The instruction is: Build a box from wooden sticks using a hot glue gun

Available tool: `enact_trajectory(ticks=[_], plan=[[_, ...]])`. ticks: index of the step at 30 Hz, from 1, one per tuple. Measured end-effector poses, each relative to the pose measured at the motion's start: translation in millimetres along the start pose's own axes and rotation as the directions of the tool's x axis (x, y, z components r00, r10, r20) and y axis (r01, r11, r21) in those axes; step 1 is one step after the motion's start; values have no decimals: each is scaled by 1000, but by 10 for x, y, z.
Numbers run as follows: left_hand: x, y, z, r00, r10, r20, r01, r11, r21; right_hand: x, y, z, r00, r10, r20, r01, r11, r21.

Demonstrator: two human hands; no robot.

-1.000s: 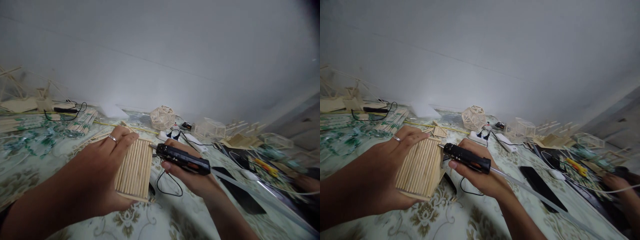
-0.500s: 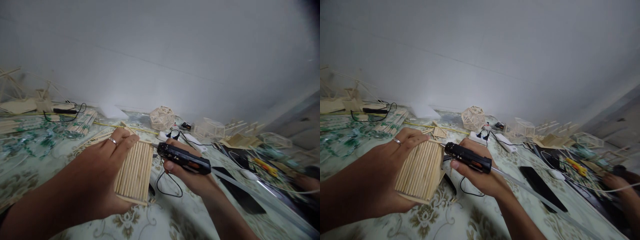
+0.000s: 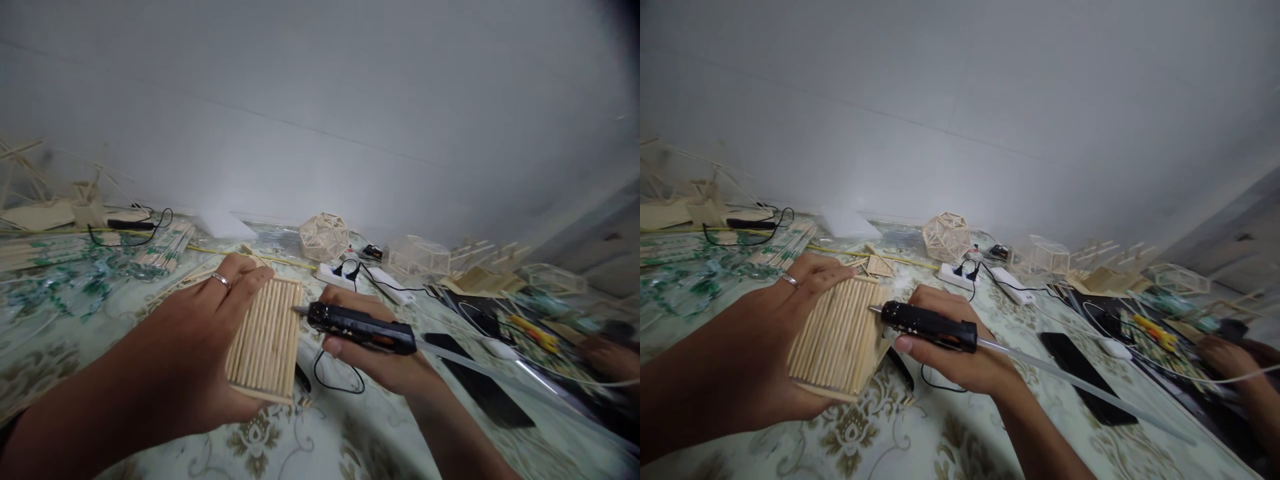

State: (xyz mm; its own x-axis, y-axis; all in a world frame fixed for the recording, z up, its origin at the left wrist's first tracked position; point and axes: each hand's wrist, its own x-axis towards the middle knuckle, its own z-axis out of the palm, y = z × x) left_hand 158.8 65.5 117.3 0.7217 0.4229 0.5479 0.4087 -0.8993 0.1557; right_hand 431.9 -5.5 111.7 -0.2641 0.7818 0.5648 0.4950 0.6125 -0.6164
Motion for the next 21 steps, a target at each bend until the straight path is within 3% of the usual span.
enact_trajectory(ticks=[7,21], plan=[[6,29,-44,998,-58,-4,58,998,-1,-57,-36,3,994,5,112,-9,999,40],[40,20,-77,999,-31,-12,32,999,10,-61,-227,4,961,-3,277,-31,993,115]])
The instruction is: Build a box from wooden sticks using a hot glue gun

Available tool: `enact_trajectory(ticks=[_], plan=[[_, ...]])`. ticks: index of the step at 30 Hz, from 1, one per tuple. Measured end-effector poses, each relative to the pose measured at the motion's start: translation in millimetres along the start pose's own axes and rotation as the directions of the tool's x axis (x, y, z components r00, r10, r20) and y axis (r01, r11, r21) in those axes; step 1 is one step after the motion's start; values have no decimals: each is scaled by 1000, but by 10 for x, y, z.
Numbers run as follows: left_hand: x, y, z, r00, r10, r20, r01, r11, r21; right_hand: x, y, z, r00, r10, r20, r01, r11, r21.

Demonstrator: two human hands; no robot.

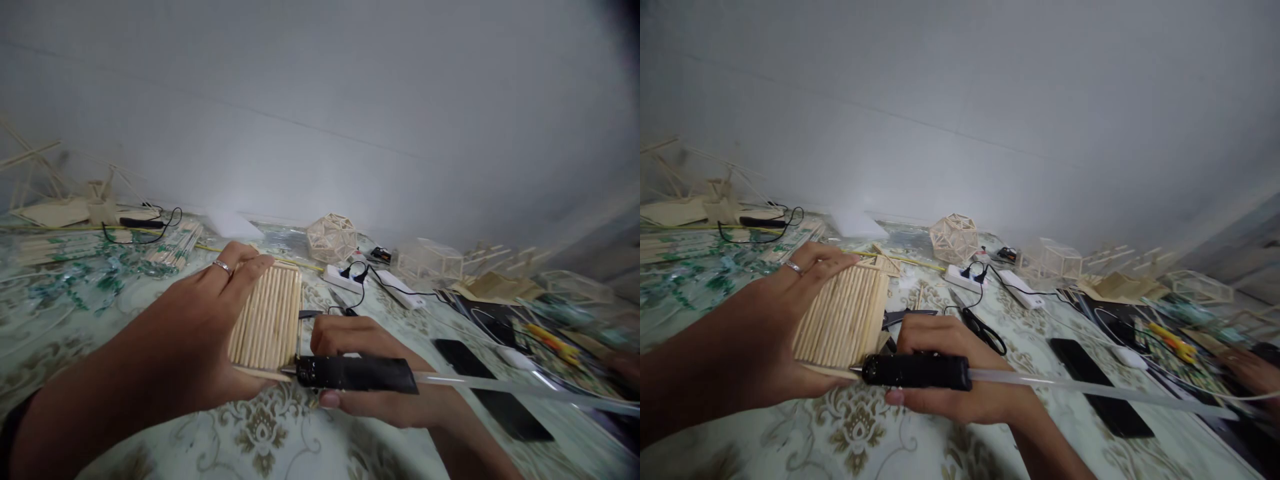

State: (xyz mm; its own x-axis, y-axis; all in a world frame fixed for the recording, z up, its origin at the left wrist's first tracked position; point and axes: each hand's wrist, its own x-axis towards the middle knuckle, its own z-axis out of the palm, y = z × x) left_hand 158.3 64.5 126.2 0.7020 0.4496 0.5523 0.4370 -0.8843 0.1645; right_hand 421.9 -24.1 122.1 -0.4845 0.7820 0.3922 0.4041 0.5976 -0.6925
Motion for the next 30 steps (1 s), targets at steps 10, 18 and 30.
enact_trajectory(ticks=[10,18,30], plan=[[-44,6,53,999,34,4,-34,999,34,8,72,-17,975,67,-212,-104,980,-168],[-45,-19,73,996,84,-12,-83,994,64,42,72,-27,930,75,-358,-155,968,-198],[-23,14,-4,990,130,-59,-121,983,136,4,93,-75,974,72,-216,-110,979,-172]])
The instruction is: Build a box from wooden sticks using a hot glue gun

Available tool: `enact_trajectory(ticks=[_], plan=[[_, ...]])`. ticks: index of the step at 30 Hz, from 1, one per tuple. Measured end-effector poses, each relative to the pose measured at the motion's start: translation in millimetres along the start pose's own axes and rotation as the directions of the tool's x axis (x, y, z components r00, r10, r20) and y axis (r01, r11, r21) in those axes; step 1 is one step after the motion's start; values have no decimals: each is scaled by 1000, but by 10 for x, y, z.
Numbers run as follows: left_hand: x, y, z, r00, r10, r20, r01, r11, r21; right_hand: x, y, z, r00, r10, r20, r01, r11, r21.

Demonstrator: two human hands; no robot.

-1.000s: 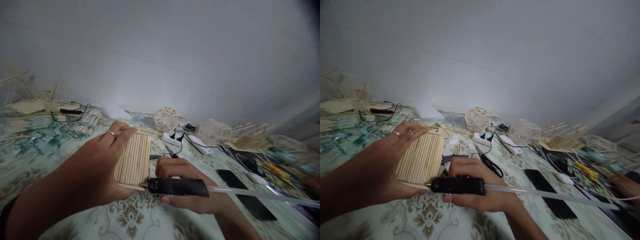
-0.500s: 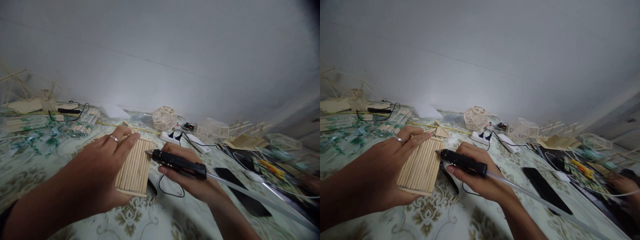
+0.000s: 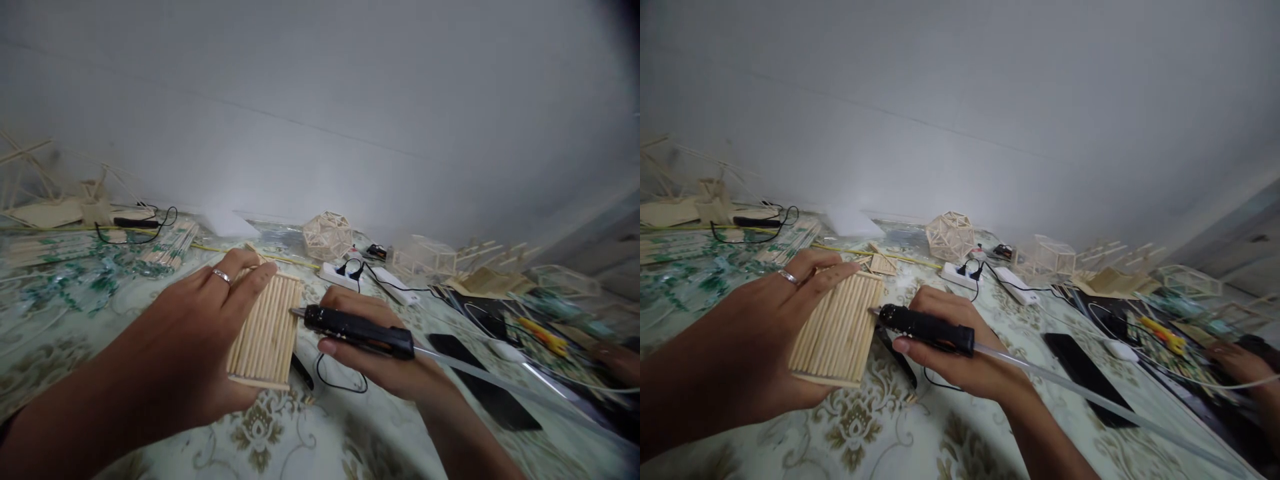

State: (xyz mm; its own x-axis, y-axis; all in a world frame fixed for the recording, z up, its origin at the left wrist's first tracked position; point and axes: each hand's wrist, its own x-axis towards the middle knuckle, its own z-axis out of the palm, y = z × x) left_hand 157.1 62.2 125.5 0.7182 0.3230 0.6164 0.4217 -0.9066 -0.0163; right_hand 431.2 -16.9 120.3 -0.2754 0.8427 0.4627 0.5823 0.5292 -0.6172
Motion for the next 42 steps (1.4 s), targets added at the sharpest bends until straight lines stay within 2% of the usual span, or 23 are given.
enact_trajectory(ticks=[5,9,11,15,18,22,27,31,37,42], plan=[[23,-49,-2,1000,2,-14,-2,1000,14,-20,-21,22,984,-4,177,-17,993,117],[-21,-107,5,996,-85,-16,85,996,-7,-32,12,27,977,-22,213,-19,982,190],[-35,-126,-5,995,-99,-12,99,995,-12,-32,40,0,983,-11,182,-20,986,166],[36,-138,-9,998,-59,-7,59,998,-15,-24,117,-80,998,58,-15,-57,997,45],[144,-169,49,998,-58,-11,58,998,-18,-20,200,-120,979,145,-145,-147,989,-4],[229,-303,188,997,-32,-75,28,998,-52,-4,309,-120,937,226,-266,-244,969,-37],[176,-521,324,992,-53,-115,49,998,-42,32,400,-37,941,218,-257,-243,968,-69],[112,-598,343,985,-105,-139,98,994,-56,39,522,74,952,197,-233,-226,969,-105],[-65,-509,259,976,-157,-150,150,987,-60,-11,726,102,958,176,-226,-216,962,-167],[-522,-351,210,984,-101,-150,99,995,-19,-142,879,-14,952,210,-222,-254,948,-193]])
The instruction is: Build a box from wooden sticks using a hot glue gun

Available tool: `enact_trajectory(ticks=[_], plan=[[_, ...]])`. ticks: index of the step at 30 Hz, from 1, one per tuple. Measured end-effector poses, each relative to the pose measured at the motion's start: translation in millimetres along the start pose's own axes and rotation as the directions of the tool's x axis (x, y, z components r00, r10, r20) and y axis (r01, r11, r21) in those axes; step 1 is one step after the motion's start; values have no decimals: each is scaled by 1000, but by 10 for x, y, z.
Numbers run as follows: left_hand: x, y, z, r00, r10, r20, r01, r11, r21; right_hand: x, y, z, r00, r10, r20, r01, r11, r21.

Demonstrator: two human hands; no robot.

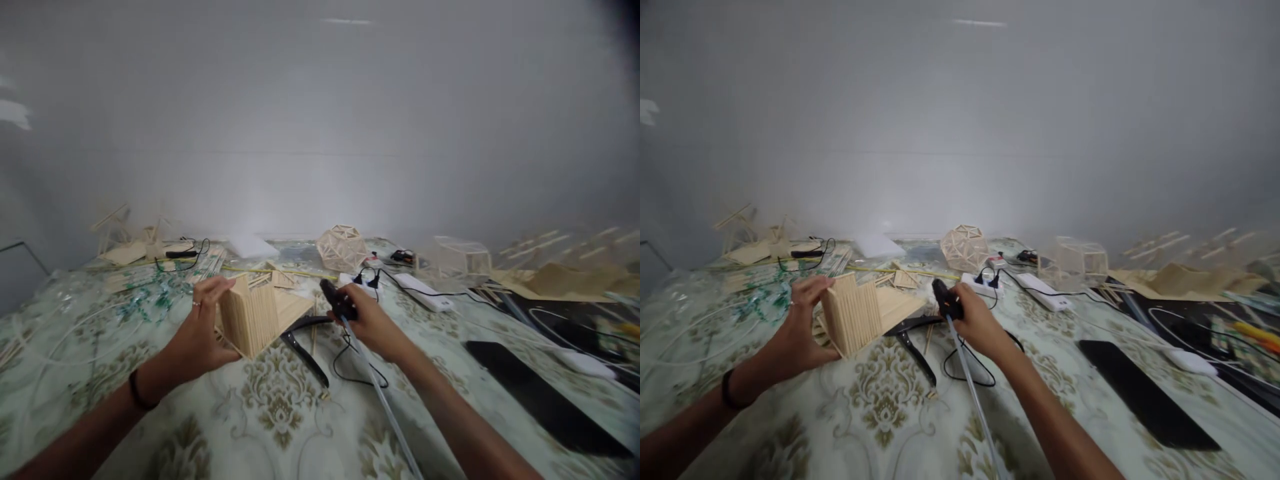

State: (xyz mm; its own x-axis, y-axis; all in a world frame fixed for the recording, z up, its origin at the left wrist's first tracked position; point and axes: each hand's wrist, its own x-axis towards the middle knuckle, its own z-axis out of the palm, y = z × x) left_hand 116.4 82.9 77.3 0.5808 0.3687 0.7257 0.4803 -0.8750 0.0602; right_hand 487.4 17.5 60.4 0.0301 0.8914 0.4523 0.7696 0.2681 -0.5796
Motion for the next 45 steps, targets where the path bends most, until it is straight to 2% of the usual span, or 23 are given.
enact_trajectory(ticks=[6,9,12,16,20,21,22,23,26,28,30,32,33,35,38,41,42,45], plan=[[-828,156,-164,997,45,55,-47,998,44,-496,307,-181,995,83,53,-80,995,-57],[-1088,265,-238,992,79,102,-84,996,40,-797,480,-257,989,139,58,-132,986,-104],[-1162,386,-297,986,81,149,-87,996,31,-1004,629,-260,981,188,36,-181,973,-144],[-1172,455,-356,972,69,226,-73,997,8,-1134,714,-252,978,209,11,-205,969,-140],[-1202,420,-502,964,93,248,-86,995,-40,-1113,628,-453,976,220,6,-217,968,-122],[-1174,438,-554,970,76,231,-66,997,-50,-1053,579,-518,971,236,-22,-237,962,-133],[-1114,485,-604,984,73,165,-62,996,-71,-959,519,-569,963,261,-59,-267,952,-150],[-1017,568,-642,997,18,82,-11,997,-76,-826,447,-593,950,290,-116,-307,936,-171],[-512,1029,-606,997,-73,-11,71,990,-123,-218,175,-439,902,381,-201,-420,883,-211],[-92,1433,-428,994,68,83,-32,928,-372,262,-40,-174,881,423,-214,-464,860,-210],[261,1794,-171,975,181,132,-99,876,-471,674,-260,117,863,445,-238,-492,848,-196],[458,2047,69,978,68,195,38,868,-495,941,-452,335,856,453,-248,-500,849,-173],[490,2132,155,978,-32,204,133,853,-505,1014,-524,403,851,458,-256,-505,848,-161],[446,2242,237,972,-125,200,218,797,-563,1063,-609,468,837,475,-273,-522,842,-134],[290,2313,195,982,-82,172,173,756,-631,1004,-617,486,803,517,-297,-563,821,-94],[275,2282,139,985,-3,174,117,751,-650,947,-587,528,770,555,-315,-598,799,-54],[307,2262,134,977,-10,212,145,762,-631,945,-583,549,760,564,-323,-607,793,-43],[395,2277,108,949,-141,283,283,776,-563,982,-583,590,736,577,-355,-623,782,-21]])
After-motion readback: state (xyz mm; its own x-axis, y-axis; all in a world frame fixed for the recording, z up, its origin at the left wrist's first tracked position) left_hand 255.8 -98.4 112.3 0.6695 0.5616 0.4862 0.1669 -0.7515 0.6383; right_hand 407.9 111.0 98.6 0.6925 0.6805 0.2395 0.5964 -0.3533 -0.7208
